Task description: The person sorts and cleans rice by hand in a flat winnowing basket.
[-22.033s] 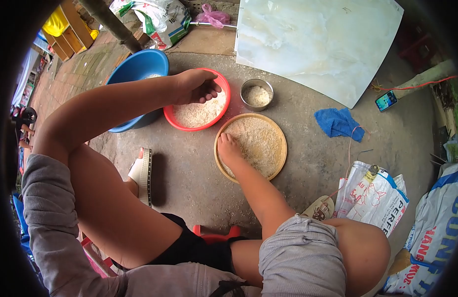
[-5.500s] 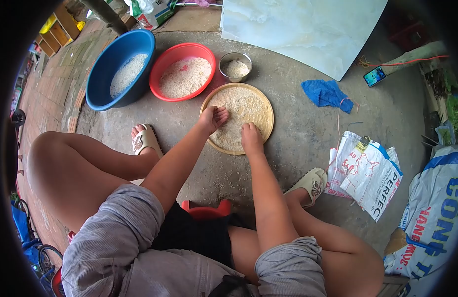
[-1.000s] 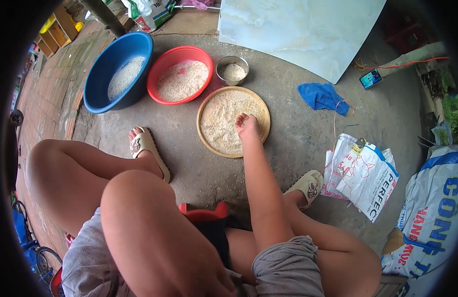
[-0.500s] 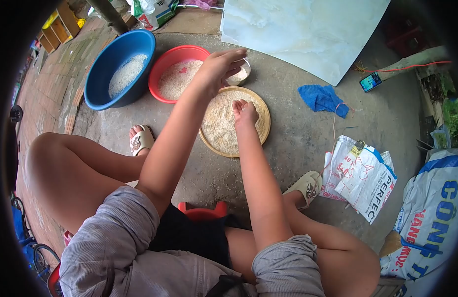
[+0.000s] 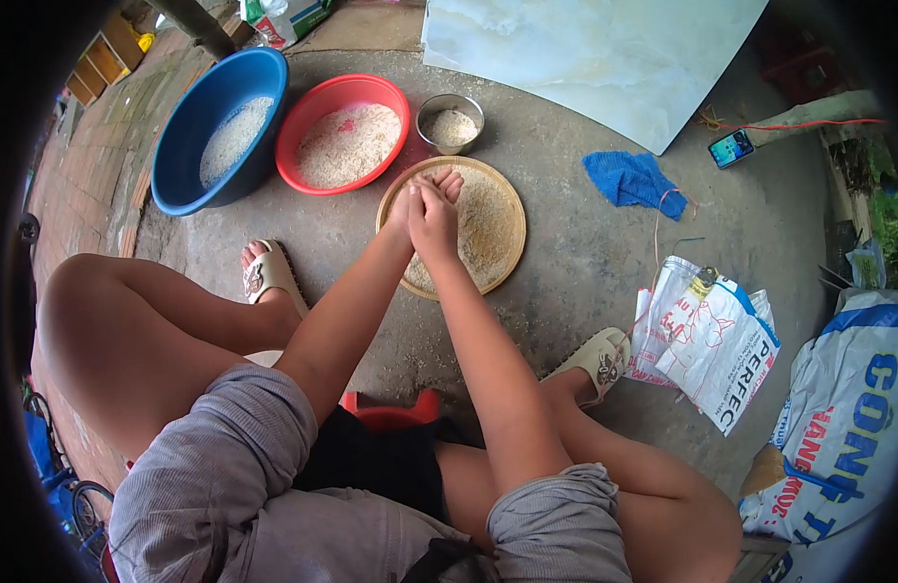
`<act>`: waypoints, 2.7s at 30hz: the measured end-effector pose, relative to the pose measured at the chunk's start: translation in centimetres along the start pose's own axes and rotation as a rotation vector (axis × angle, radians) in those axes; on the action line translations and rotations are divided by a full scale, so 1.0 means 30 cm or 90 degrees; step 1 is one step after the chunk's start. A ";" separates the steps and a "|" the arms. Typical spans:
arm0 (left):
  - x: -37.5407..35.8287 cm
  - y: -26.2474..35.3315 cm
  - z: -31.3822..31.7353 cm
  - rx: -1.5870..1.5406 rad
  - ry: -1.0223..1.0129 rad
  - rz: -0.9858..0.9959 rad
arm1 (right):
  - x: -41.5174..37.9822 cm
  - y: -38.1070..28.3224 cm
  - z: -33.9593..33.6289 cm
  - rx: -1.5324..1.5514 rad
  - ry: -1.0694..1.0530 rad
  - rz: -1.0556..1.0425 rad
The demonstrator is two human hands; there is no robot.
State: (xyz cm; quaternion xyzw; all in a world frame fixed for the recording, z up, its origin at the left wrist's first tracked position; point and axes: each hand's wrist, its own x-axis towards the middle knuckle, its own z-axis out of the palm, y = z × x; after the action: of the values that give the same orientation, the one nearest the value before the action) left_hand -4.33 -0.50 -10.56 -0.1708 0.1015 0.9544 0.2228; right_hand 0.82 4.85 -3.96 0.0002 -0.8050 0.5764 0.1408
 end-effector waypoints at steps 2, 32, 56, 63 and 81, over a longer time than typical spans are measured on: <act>-0.008 -0.009 -0.047 -0.015 0.007 -0.005 | -0.019 0.040 0.001 -0.014 -0.022 -0.069; -0.095 0.156 0.167 0.491 0.006 -0.068 | -0.193 0.239 -0.276 -0.457 -0.055 -0.109; -0.062 0.030 0.062 0.499 0.211 -0.088 | -0.050 0.146 -0.019 0.268 0.329 0.272; -0.045 -0.039 0.187 0.924 0.053 -0.168 | 0.011 0.217 -0.111 0.764 0.204 0.661; -0.161 0.188 -0.047 1.503 0.022 0.031 | -0.071 0.315 -0.152 0.706 0.208 0.680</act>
State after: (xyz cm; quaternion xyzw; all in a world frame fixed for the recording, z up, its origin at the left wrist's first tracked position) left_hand -2.47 -7.74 -9.39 0.1304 0.9273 0.2708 0.2232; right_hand 2.35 11.90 -11.87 -0.4012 -0.2599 0.8763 -0.0595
